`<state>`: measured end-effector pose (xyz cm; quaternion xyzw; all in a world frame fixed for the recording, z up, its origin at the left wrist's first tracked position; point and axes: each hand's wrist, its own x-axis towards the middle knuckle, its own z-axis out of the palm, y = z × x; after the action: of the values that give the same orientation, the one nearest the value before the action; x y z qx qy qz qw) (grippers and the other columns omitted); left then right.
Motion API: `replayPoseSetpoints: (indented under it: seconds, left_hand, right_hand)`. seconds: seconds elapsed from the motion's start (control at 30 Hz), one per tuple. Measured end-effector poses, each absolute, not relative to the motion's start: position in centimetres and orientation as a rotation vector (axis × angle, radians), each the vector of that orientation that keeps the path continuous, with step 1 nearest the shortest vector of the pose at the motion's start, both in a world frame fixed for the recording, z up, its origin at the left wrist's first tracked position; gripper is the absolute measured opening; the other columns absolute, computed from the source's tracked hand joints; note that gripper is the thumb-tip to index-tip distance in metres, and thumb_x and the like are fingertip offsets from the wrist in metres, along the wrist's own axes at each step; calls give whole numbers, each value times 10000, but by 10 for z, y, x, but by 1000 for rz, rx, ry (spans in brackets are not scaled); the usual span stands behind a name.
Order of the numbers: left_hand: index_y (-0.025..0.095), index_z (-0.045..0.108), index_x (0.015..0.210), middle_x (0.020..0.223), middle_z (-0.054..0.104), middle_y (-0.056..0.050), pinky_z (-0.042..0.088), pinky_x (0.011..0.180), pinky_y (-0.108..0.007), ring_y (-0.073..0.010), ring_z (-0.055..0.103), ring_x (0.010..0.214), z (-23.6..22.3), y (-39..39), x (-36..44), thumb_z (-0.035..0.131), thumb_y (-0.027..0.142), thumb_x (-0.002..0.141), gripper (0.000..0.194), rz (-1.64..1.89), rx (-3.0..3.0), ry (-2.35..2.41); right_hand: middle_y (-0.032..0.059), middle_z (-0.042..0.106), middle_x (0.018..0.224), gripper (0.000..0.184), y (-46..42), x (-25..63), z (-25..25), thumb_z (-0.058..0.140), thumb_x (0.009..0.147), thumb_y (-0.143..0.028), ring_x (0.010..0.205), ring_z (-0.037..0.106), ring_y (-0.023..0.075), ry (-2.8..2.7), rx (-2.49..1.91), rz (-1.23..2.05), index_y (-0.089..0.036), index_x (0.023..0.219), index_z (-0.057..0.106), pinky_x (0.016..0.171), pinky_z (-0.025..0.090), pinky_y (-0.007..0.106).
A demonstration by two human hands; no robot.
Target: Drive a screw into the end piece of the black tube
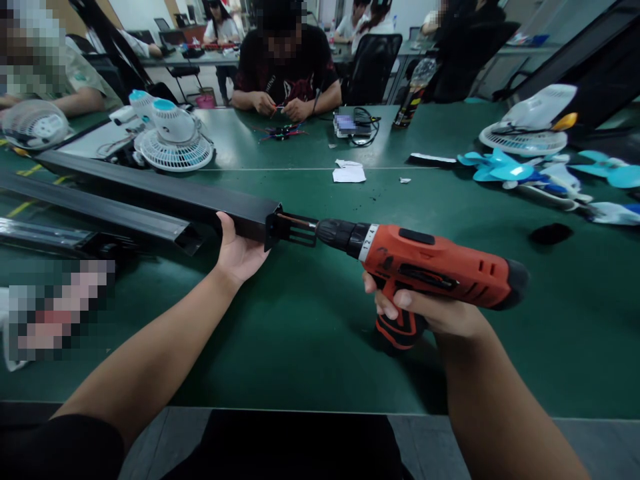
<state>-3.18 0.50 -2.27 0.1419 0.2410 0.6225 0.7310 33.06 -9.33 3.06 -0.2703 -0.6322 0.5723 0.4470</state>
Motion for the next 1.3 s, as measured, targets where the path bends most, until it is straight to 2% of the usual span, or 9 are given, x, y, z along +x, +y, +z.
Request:
replayPoseSetpoints:
  seconds: [0.17,0.3,0.57,0.67,0.77,0.97,1.13,1.3]
  left_hand:
    - [253,560,1914,1703,823,-152,621,1457,-511,-358,728,1720,-30,7,-36,688,797,1226,887,1340,268,438]
    - [262,546,1925,1729,811,-148,605,1471,-494,-346,722,1729,-30,7,-37,676,799,1231,887,1336,278,421]
    - [248,659,1838,1657,847,-131,622,1442,-455,-323,709,1737,-25,5,-34,580,813,1261,812,1350,329,492]
    - [245,688,1810,1679,834,-132,624,1433,-437,-323,711,1732,-22,4,-32,617,830,1242,819,1356,332,527]
    - [240,689,1810,1699,825,-136,614,1440,-440,-329,721,1720,-18,2,-30,656,849,1217,851,1368,330,551]
    - [202,681,1816,1636,861,-143,621,1430,-409,-314,727,1713,-19,3,-30,588,838,1249,857,1362,323,557]
    - [267,608,1884,1672,846,-136,625,1444,-480,-338,739,1707,-26,6,-34,673,835,1216,879,1347,305,481]
    - [274,631,1871,1657,862,-117,620,1444,-441,-316,754,1693,-22,4,-32,633,824,1238,839,1346,323,484]
  right_hand:
    - [77,877,1058,368,-93,330,29,1026,1040,-542,533,673,131,-1560,-691,1383,-247,1249,959,558,723,331]
    - [88,883,1090,368,-93,329,29,1019,1048,-527,543,680,134,-1560,-658,1392,-247,1280,964,562,728,330]
    - [89,889,1095,366,-92,330,31,1027,1048,-489,554,707,142,-1540,-652,1431,-251,1322,977,577,741,331]
    - [86,876,1081,371,-93,329,31,1033,1046,-513,552,698,136,-1544,-655,1428,-251,1302,978,569,736,323]
    - [84,868,1073,358,-94,328,31,1026,1053,-508,557,690,132,-1534,-659,1421,-245,1289,974,572,731,318]
    - [89,875,1092,379,-94,329,30,1021,1050,-510,556,691,137,-1533,-657,1410,-231,1301,963,568,723,327]
    - [76,874,1062,351,-94,328,32,1023,1039,-524,548,677,146,-1549,-679,1402,-265,1270,973,551,710,336]
    - [76,856,1070,342,-94,328,32,1007,1058,-528,550,679,135,-1560,-662,1401,-263,1270,970,548,707,326]
